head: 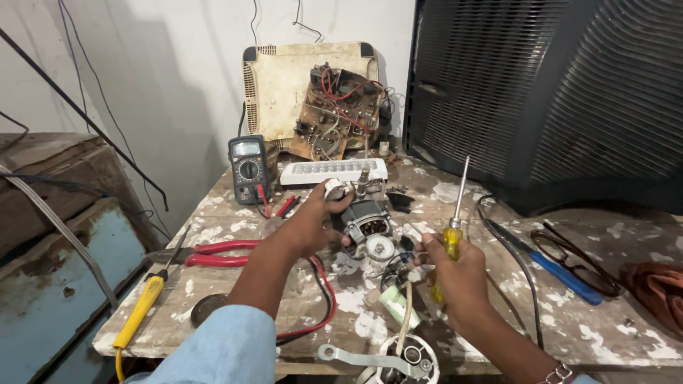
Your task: The person uses a yellow-handled screwdriver to loosen and tighten screws on a small motor or pump assembly. They repeatedly reposition the device and adjust the screwdriver to access different fasteners on the component.
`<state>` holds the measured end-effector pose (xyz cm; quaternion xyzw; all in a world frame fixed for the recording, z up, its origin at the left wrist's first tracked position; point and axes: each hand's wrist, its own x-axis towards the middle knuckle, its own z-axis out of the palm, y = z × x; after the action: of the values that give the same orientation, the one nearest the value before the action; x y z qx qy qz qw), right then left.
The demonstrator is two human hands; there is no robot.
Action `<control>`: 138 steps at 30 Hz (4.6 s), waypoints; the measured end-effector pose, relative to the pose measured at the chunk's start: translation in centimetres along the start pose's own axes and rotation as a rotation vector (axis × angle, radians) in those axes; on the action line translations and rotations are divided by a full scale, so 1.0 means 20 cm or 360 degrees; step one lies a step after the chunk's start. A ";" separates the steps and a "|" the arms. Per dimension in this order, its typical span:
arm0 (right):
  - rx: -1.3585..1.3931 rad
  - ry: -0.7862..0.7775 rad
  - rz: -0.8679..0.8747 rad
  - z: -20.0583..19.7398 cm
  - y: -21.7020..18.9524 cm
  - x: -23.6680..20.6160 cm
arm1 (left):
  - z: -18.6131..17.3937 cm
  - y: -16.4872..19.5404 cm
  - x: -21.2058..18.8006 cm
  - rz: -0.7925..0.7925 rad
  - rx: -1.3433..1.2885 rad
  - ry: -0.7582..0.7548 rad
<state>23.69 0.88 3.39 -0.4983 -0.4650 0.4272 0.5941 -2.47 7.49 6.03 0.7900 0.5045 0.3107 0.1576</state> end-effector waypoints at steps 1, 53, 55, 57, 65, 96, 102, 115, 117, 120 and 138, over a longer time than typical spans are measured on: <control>-0.0043 0.0004 -0.0030 -0.01 0.00 0.00 | -0.01 0.00 0.01 -0.0010 -0.0019 -0.0025; -0.0104 0.0029 -0.0172 0.08 0.19 -0.02 | 0.04 0.60 0.42 -0.0422 0.1323 -0.0044; -0.0128 0.0085 -0.0180 0.09 0.21 -0.02 | 0.07 0.58 0.48 -0.0636 0.1376 -0.0178; -0.0151 0.0097 -0.0092 0.09 0.22 -0.01 | 0.08 0.54 0.51 -0.0676 0.1338 -0.0243; -0.0114 0.0060 -0.0063 0.06 0.21 0.00 | 0.06 0.39 0.48 -0.0289 0.1308 -0.0013; 0.0302 0.0219 0.0195 -0.01 0.11 0.35 | 0.14 0.31 0.16 -0.0189 0.0006 0.1358; 0.0595 0.0208 0.0348 0.00 0.09 0.35 | 0.26 0.21 0.17 -0.0129 -0.0107 0.1485; 0.0798 0.0266 0.0375 0.07 -0.03 0.31 | 0.39 0.09 0.22 -0.0176 -0.0396 0.1600; 0.0844 0.0246 0.0251 0.10 -0.04 0.30 | 0.38 0.08 0.21 -0.0142 -0.0436 0.1608; 0.0802 0.0271 0.0268 0.13 -0.06 0.27 | 0.35 0.07 0.20 -0.0234 -0.0394 0.1512; 0.0617 0.0255 0.0066 0.14 -0.08 0.14 | 0.18 0.25 0.24 -0.1119 -0.1080 0.0781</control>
<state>21.60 3.86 5.50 -0.4167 -0.3149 0.4798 0.7050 4.86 9.88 7.66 0.3829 0.6314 0.5599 0.3757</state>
